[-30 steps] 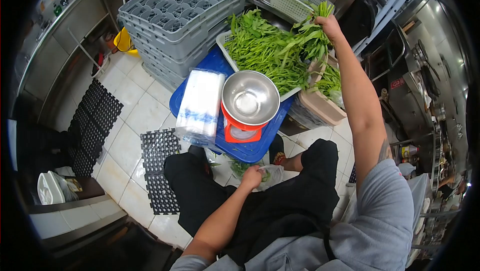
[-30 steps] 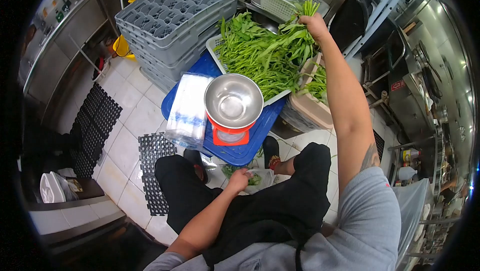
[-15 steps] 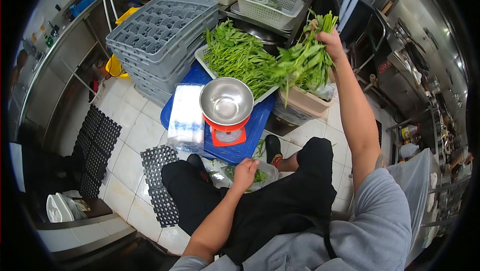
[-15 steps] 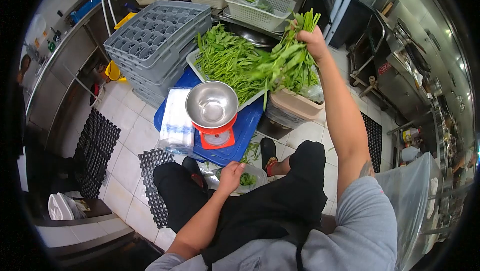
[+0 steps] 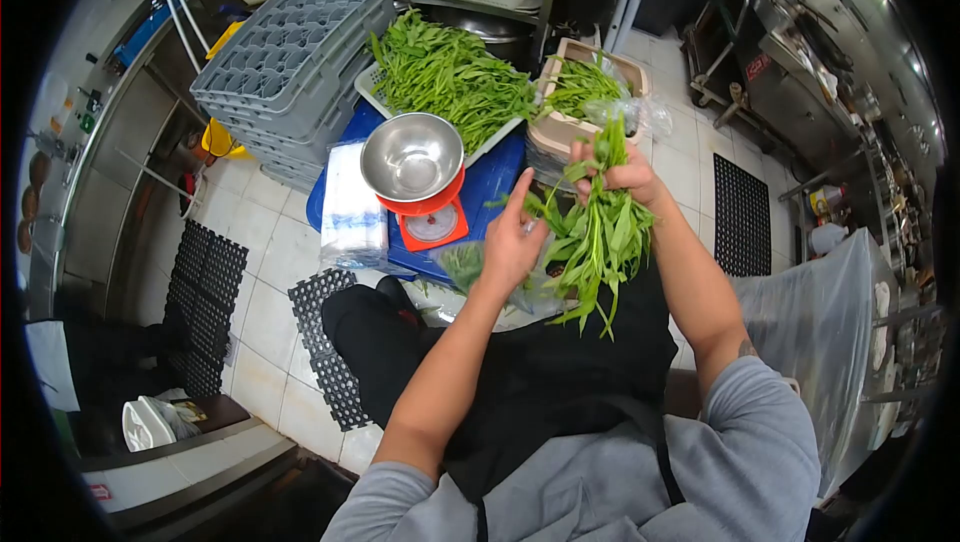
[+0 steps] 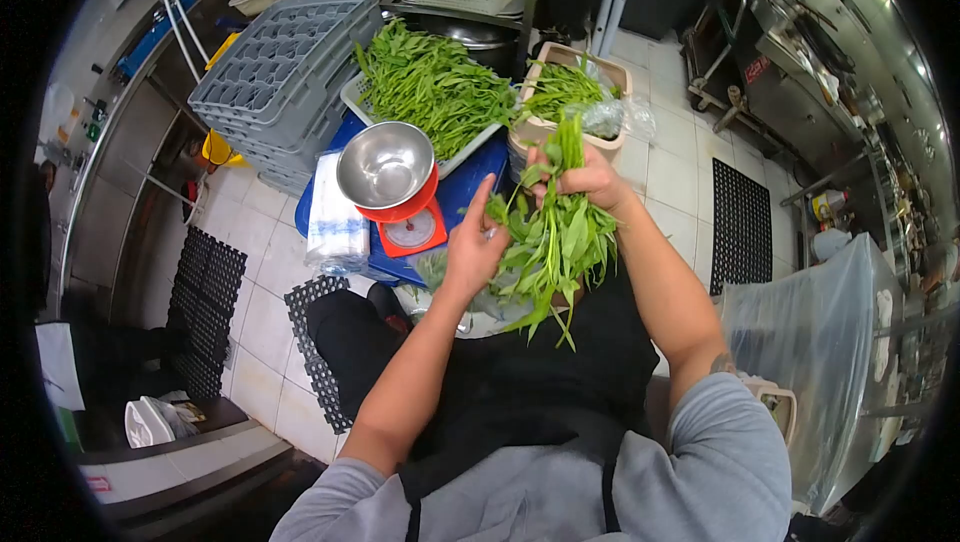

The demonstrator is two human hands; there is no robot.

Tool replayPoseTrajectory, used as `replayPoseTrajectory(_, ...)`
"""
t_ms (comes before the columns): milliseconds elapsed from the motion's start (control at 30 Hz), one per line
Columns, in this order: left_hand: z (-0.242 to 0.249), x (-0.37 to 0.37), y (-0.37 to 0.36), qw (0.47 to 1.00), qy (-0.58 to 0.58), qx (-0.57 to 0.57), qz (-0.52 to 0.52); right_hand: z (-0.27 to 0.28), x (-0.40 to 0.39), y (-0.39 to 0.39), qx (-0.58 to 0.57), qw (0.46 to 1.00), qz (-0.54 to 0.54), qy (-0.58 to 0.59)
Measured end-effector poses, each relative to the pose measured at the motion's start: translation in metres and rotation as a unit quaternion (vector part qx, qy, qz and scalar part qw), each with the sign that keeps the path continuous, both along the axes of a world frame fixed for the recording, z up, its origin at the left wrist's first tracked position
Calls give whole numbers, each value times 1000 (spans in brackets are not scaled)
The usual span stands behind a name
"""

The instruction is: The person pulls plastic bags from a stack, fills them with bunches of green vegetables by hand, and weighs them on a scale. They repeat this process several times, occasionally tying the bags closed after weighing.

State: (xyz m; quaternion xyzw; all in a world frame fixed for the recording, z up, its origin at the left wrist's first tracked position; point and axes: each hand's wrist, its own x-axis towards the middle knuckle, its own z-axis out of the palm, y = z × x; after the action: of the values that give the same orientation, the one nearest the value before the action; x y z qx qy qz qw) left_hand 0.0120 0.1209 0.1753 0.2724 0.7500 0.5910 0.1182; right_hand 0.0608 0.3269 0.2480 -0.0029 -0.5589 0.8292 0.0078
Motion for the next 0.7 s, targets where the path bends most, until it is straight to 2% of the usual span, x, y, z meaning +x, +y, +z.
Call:
replayPoseTrajectory(67, -32, -10, 13, 996, 83, 8, -21, -10, 11, 7, 21, 999, 46, 0)
replayPoseTrajectory(100, -27, -12, 14, 992, 125, 12, -31, -13, 15, 8, 54, 998, 27, -7)
replayPoseTrajectory(133, -22, -8, 12, 996, 87, -7, -37, -16, 18, 8, 86, 996, 7, -14)
replayPoseTrajectory(233, 0, -5, 6, 981, -58, -171, -76, -31, 21, 21, 237, 971, -6, 4)
replayPoseTrajectory(267, 6, -3, 6, 978, -42, -187, -87, -38, 20, 22, 271, 963, -10, 3)
replayPoseTrajectory(333, -4, -3, 11, 970, -108, -169, -136, -46, 18, 14, 327, 943, -47, 25)
replayPoseTrajectory(433, -7, 3, 17, 954, -199, -116, -192, -50, 16, -7, 331, 938, -97, 22)
replayPoseTrajectory(467, -6, 5, 18, 947, -227, -96, -208, -60, 12, -7, 337, 938, -79, 13)
replayPoseTrajectory(567, -42, -4, 21, 941, -223, -142, -210, -67, 10, -28, 257, 953, -157, 31)
replayPoseTrajectory(600, -47, -5, 20, 947, -216, -125, -203, -70, 10, -29, 202, 964, -172, 16)
replayPoseTrajectory(667, -58, -7, 17, 957, -200, -92, -187, -75, 16, -27, 70, 988, -138, -10)
replayPoseTrajectory(700, -56, -7, 17, 961, -173, -110, -187, -75, 19, -28, 4, 993, -119, -23)
